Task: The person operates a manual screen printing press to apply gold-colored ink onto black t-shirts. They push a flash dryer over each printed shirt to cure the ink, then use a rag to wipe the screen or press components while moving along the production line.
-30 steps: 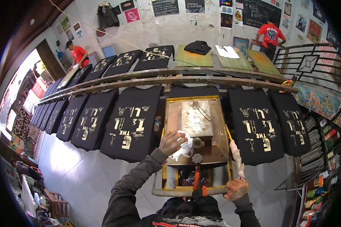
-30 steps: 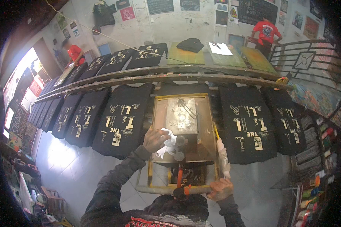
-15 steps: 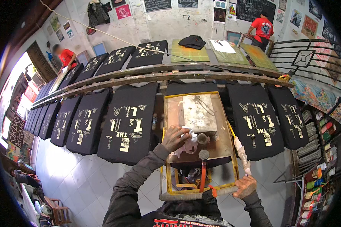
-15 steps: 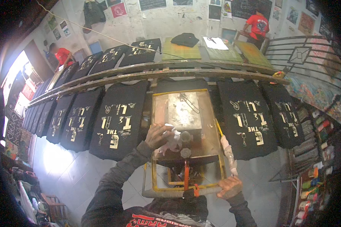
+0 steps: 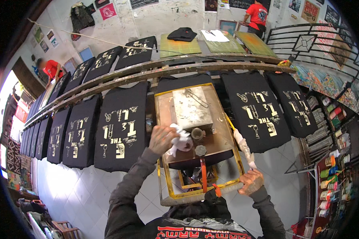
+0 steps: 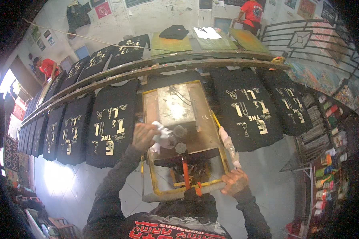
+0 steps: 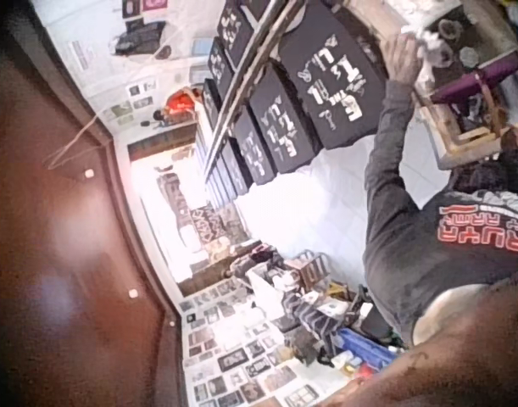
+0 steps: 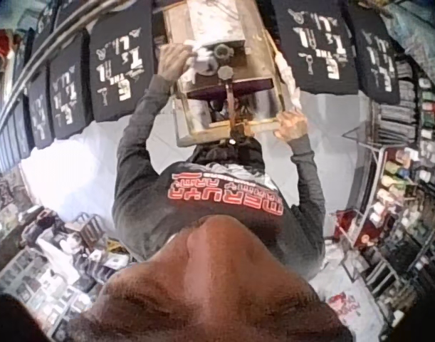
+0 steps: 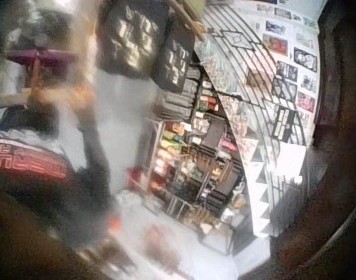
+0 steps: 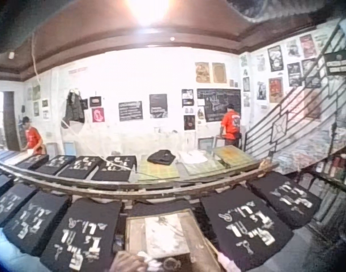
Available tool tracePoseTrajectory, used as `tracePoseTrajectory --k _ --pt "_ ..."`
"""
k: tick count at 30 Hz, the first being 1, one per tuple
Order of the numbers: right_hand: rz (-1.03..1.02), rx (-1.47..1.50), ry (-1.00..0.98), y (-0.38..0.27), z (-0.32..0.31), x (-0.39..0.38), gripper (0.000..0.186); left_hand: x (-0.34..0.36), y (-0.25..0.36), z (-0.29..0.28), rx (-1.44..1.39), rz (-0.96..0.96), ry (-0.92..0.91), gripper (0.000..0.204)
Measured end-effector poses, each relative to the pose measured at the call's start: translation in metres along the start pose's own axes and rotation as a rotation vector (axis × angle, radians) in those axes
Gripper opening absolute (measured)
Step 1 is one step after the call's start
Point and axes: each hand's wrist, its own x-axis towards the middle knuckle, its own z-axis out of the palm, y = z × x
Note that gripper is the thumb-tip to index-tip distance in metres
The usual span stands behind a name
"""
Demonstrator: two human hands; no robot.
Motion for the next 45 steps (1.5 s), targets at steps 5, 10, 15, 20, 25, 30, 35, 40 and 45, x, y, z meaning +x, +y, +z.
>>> tracePoseTrajectory --k 5,10,15,20,25,30,35,40,45 --pt "0.064 0.020 -0.049 0.006 -0.007 -0.011 0.028 -0.027 0.111 -0.084 -0.093 -0.660 0.072 0.029" --pt "-0.020 0.128 0.056 0.004 -0.004 0.000 0.024 -0.068 0.232 -0.094 -0.266 -1.041 0.209 0.029" --pt "-0.027 0.162 0.039 0.005 -0.004 -0.013 0.024 -0.112 0.238 -0.029 0.003 -0.801 0.516 0.045" --pt "-0.057 0.174 0.051 0.007 -0.004 -0.024 0.023 -0.112 0.239 -0.028 0.106 -0.655 0.483 0.040" --pt "-0.065 0.169 -0.017 0.015 -0.009 -0.032 0.026 -0.110 0.251 -0.018 0.077 -0.668 0.577 0.031" --pt "-0.063 0.166 -0.002 0.016 -0.004 -0.034 0.023 -0.108 0.237 -0.019 0.049 -0.554 0.596 0.030" --pt "-0.085 0.166 -0.001 0.009 -0.001 -0.029 0.021 -0.097 0.226 -0.026 0.021 -0.489 0.600 0.025" --pt "-0.057 0.107 0.022 -0.002 0.008 -0.019 0.019 -0.095 0.200 -0.028 0.049 -0.523 0.585 0.023" --pt "-0.066 0.136 0.052 -0.005 0.010 -0.010 0.023 -0.097 0.193 -0.025 0.025 -0.531 0.616 0.024"
